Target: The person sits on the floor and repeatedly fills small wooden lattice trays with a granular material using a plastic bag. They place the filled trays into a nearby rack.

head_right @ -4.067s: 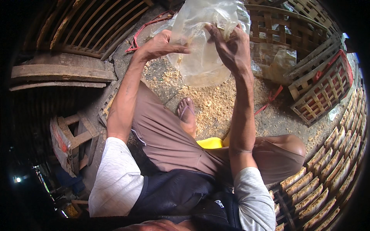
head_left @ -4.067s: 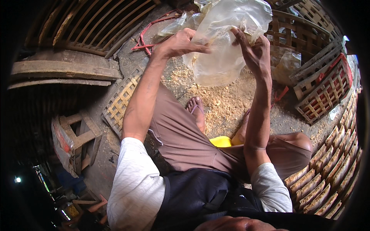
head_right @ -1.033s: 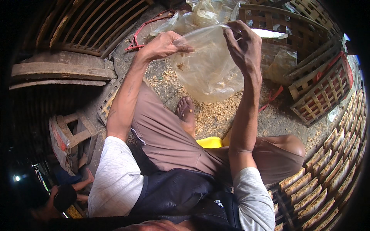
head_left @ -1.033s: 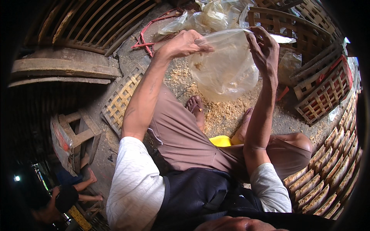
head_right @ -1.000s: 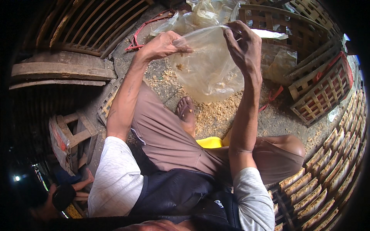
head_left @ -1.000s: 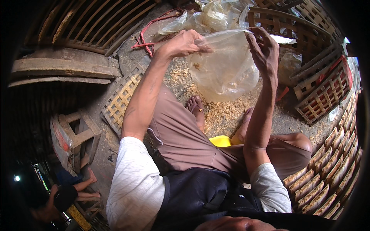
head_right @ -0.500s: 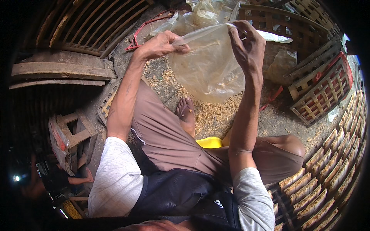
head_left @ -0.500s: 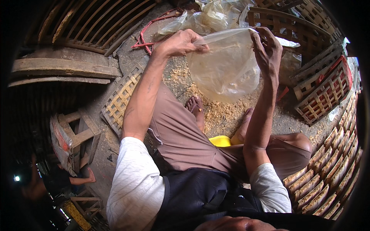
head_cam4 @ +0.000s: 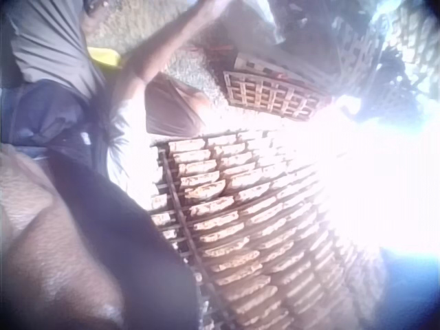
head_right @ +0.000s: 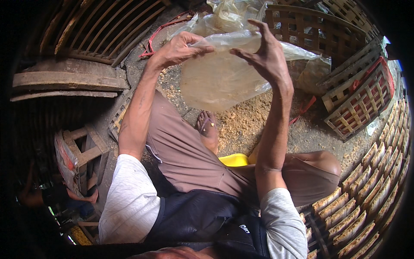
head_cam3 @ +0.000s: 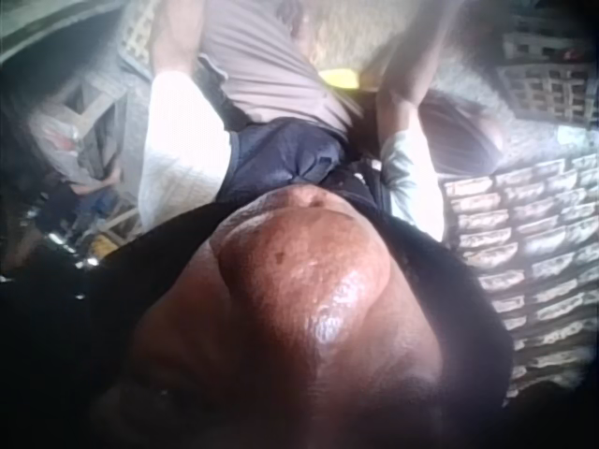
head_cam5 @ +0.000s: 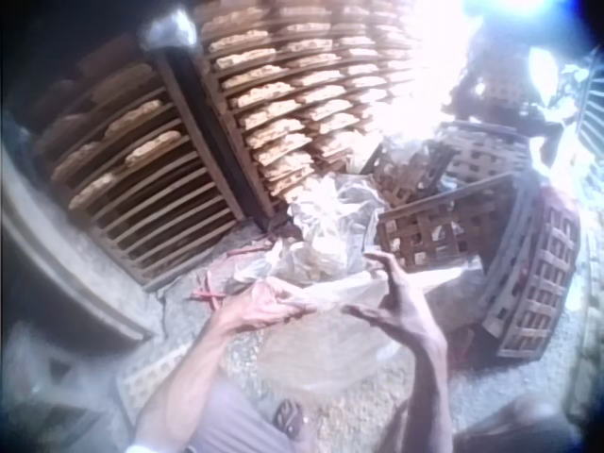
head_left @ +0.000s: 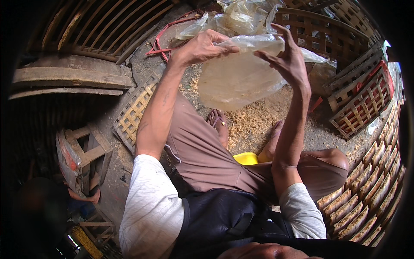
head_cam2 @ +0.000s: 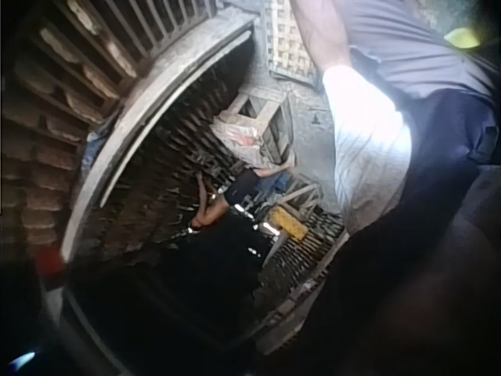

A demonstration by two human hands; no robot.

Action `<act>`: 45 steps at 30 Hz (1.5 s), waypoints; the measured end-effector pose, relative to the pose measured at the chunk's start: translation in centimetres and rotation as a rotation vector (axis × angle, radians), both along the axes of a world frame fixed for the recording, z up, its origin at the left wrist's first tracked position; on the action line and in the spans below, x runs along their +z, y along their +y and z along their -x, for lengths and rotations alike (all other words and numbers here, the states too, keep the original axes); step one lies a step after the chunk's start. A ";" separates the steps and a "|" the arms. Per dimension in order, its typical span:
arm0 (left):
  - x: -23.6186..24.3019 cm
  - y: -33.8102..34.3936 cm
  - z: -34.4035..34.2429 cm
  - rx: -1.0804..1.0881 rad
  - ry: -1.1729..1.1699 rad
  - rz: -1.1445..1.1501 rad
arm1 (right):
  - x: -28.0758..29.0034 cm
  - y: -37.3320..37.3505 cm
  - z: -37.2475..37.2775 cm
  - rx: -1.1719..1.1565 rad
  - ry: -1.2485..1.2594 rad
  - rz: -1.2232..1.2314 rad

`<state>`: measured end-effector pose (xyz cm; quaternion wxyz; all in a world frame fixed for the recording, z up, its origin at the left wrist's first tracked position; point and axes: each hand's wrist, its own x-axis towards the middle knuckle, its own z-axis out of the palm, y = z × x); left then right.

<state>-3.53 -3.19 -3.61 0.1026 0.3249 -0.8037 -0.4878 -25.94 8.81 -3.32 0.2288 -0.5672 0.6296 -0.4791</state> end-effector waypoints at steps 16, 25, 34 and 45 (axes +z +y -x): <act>0.7 0.0 0.0 -0.019 0.034 0.128 | -3.1 -1.6 -1.3 0.217 -0.125 -0.028; 0.9 -0.5 -0.4 0.273 0.146 0.039 | -2.8 -1.5 -1.8 0.052 -0.274 -0.040; 0.6 -0.1 -0.3 0.078 -0.041 0.015 | -3.5 -1.9 0.2 0.201 -0.454 0.008; 0.0 -0.1 -0.5 0.071 0.161 -0.227 | -2.8 -1.6 -0.8 0.181 -0.274 -0.151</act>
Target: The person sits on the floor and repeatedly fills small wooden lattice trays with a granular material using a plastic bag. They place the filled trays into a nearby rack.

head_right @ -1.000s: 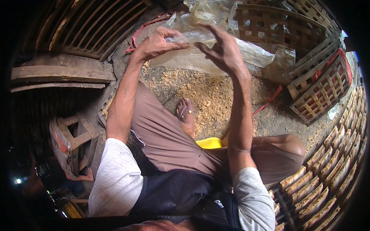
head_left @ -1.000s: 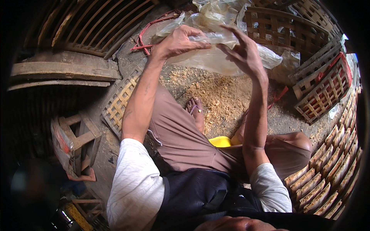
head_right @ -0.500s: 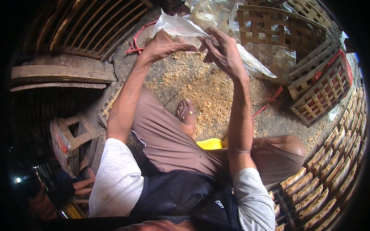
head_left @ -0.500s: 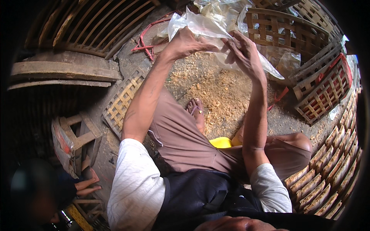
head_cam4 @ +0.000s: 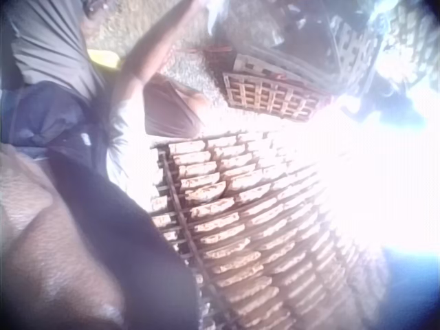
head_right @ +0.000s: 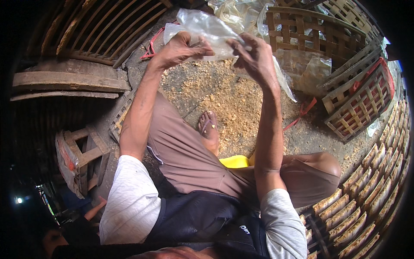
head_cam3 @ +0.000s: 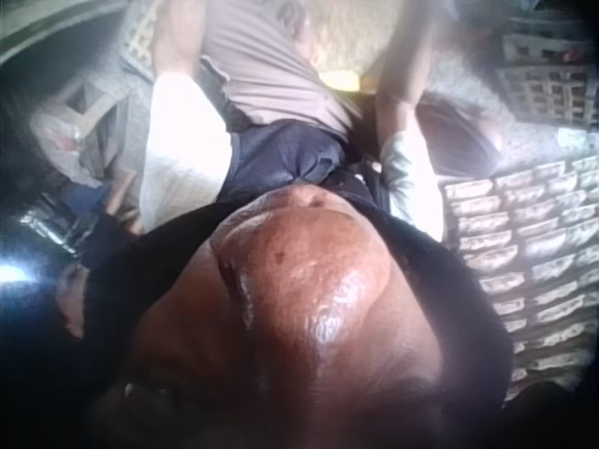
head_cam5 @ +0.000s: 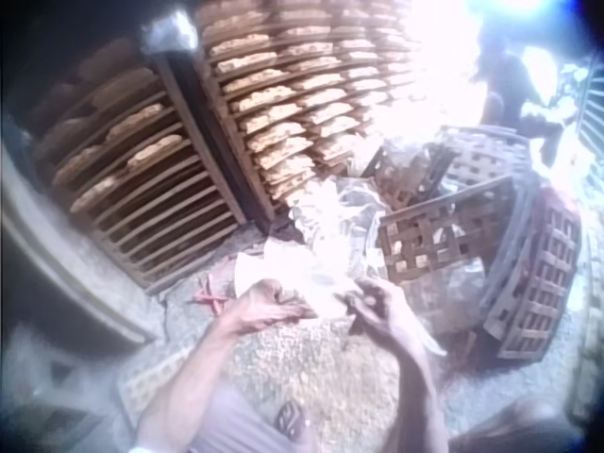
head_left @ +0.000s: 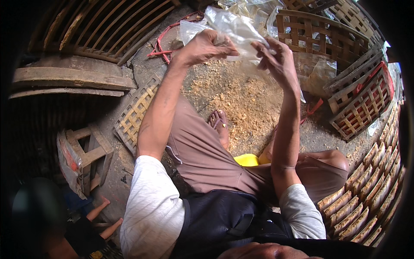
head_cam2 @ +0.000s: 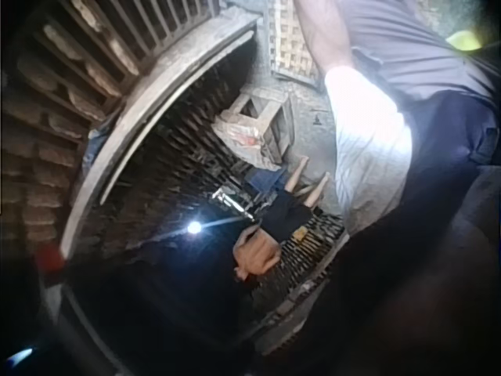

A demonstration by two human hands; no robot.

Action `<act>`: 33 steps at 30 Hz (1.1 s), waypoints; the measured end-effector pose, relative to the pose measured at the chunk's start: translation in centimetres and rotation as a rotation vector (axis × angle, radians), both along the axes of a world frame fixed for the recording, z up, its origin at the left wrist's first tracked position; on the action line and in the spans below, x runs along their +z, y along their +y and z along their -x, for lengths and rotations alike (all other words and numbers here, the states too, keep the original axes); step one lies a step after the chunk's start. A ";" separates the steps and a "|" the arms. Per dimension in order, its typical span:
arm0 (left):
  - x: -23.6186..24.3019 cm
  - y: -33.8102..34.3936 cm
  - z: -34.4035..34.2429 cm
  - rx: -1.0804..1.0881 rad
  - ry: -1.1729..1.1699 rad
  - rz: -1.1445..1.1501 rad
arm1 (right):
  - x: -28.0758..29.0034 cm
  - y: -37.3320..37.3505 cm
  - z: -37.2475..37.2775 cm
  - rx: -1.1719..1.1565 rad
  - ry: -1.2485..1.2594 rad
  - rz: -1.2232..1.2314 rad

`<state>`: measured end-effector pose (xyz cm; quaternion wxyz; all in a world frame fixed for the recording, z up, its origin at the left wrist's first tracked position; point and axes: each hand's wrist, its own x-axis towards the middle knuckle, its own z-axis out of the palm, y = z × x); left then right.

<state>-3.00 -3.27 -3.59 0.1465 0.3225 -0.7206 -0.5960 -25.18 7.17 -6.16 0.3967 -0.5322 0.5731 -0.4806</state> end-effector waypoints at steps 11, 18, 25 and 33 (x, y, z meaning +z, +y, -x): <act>0.5 0.4 0.1 -0.015 -0.140 0.176 | 1.4 0.7 -0.9 -0.133 0.138 0.099; -0.1 0.0 -0.3 0.002 -0.091 0.169 | 0.0 -0.1 -0.1 -0.057 0.109 -0.053; -0.3 0.3 0.1 -0.044 -0.131 0.190 | 1.5 0.7 -2.6 0.132 0.217 0.050; 1.0 0.0 -0.8 -0.055 -0.164 0.196 | 1.0 -0.1 0.4 -0.175 0.112 0.097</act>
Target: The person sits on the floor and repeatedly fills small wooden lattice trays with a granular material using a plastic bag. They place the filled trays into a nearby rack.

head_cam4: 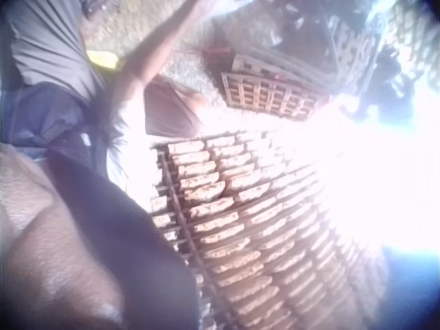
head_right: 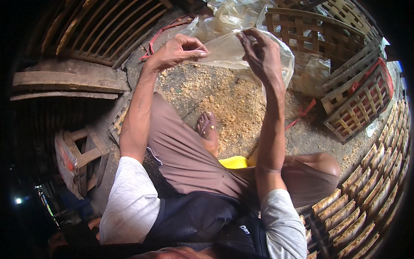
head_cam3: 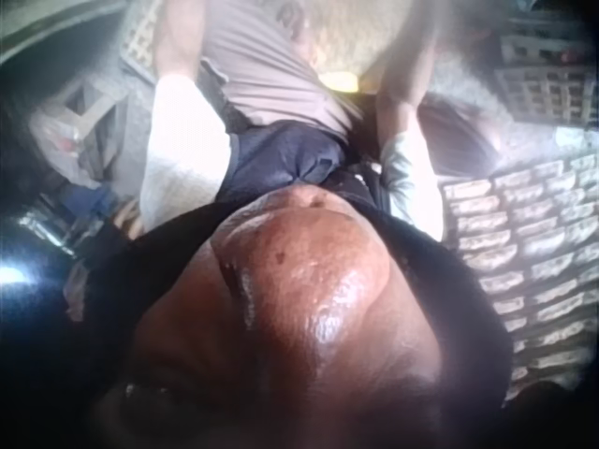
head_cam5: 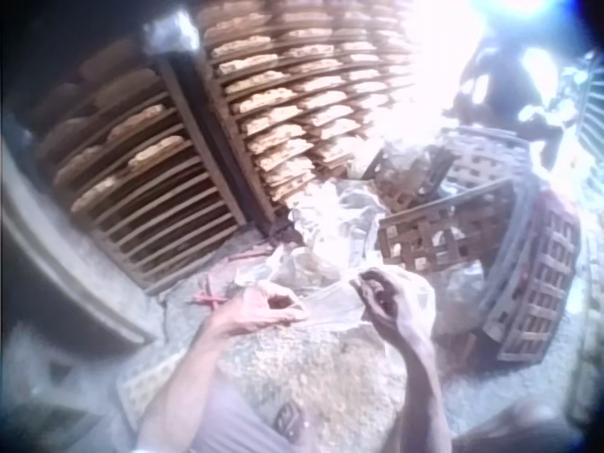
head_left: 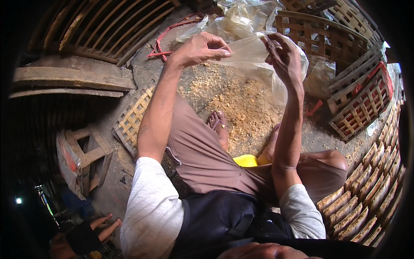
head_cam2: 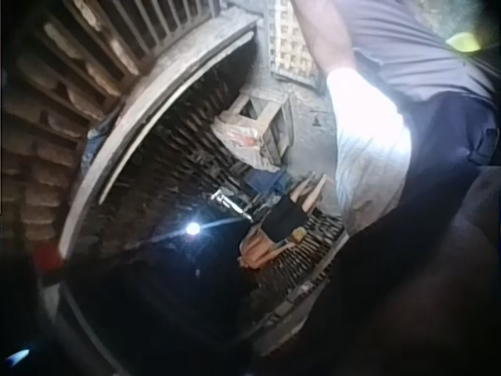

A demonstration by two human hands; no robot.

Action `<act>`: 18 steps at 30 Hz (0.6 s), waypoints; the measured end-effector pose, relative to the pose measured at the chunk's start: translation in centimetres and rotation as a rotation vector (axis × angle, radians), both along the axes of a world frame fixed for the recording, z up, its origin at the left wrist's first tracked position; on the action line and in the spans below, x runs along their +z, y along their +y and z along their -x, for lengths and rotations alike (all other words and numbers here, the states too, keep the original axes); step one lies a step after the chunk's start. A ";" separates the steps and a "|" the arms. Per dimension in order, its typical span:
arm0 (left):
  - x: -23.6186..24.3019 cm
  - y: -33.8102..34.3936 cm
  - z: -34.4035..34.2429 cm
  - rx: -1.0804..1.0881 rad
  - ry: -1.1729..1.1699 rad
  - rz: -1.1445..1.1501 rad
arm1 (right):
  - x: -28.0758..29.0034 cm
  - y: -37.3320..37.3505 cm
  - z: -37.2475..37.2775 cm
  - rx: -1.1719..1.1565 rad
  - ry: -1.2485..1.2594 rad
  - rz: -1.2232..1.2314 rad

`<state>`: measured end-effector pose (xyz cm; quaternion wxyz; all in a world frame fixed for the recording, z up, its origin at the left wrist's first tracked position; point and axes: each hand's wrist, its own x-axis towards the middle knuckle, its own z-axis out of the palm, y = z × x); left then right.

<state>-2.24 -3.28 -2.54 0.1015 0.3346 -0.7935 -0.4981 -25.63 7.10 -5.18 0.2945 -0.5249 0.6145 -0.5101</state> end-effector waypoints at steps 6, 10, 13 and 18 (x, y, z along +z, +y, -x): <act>-0.8 0.2 1.4 -0.047 0.084 -0.025 | -0.3 0.3 -0.6 -0.017 -0.085 0.102; -0.6 -0.5 -0.1 0.027 -0.003 0.002 | 0.5 0.5 1.2 -0.209 -0.081 0.130; -1.1 -0.8 -0.9 0.038 0.077 -0.002 | 0.4 0.6 1.5 -0.232 0.080 0.143; -0.9 -0.1 0.6 -0.021 0.057 0.000 | 0.4 0.9 -1.7 0.153 0.214 0.083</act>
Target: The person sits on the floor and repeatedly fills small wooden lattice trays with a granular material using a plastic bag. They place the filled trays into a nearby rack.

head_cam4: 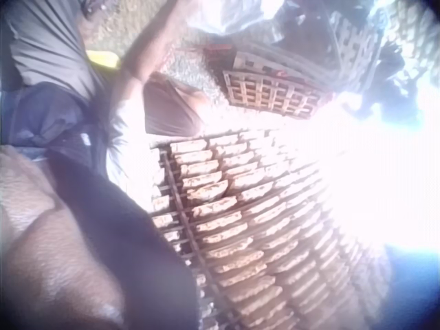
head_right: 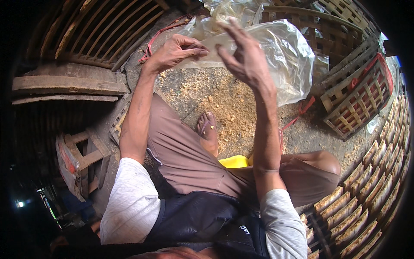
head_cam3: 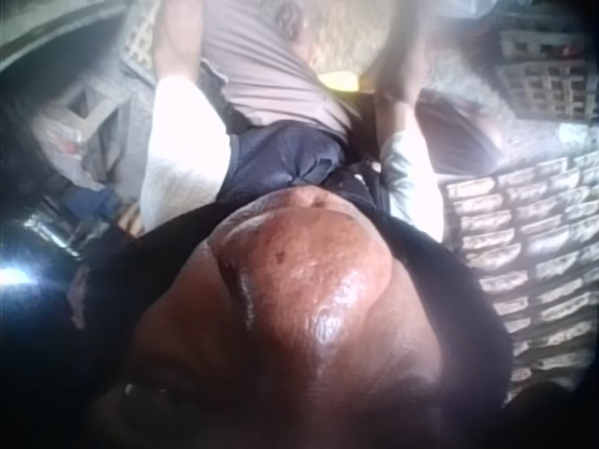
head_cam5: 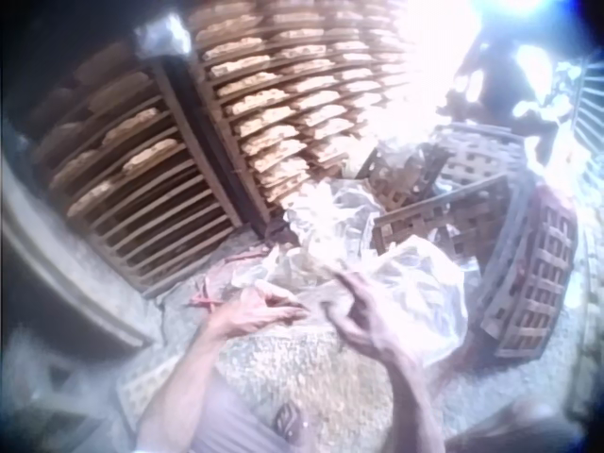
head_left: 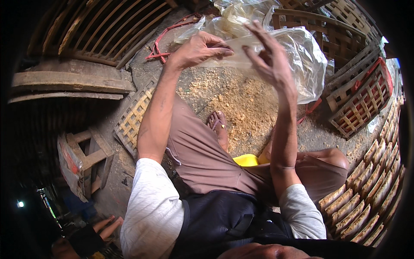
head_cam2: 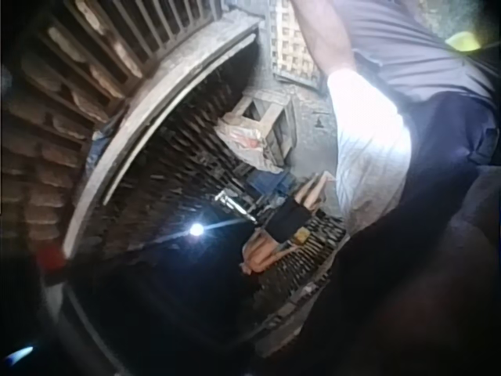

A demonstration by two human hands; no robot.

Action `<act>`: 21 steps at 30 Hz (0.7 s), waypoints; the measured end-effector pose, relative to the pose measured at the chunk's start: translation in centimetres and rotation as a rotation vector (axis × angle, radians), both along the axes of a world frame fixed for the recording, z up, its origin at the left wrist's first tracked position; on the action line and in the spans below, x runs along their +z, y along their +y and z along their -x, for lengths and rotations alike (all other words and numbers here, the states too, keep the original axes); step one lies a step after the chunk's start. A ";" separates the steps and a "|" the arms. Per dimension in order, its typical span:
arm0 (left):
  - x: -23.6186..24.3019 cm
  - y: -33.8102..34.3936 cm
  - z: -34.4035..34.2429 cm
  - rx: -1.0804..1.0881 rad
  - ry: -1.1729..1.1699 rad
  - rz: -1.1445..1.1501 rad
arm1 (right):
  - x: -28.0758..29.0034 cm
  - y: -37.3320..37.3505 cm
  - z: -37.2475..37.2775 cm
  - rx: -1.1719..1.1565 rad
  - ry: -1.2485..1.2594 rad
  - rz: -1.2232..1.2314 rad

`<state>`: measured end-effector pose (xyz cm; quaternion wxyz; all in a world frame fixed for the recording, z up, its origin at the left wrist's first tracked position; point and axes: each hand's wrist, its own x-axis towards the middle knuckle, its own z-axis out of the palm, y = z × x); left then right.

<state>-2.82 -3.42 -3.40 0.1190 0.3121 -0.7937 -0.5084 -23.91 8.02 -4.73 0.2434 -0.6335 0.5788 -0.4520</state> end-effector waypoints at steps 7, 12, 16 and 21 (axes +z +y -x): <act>0.5 -0.2 -0.7 -0.012 -0.037 -0.002 | -2.3 -1.3 2.0 -0.114 -0.083 0.111; 0.8 -0.4 -0.7 0.039 -0.033 -0.019 | -0.5 -0.4 0.7 -0.076 -0.072 0.025; 0.7 -0.4 -0.6 -0.002 0.096 -0.031 | -0.7 -0.2 0.3 0.018 -0.158 -0.202; 0.9 -0.2 -0.9 0.088 0.223 -0.067 | -2.2 -0.9 1.5 -0.024 -0.195 -0.048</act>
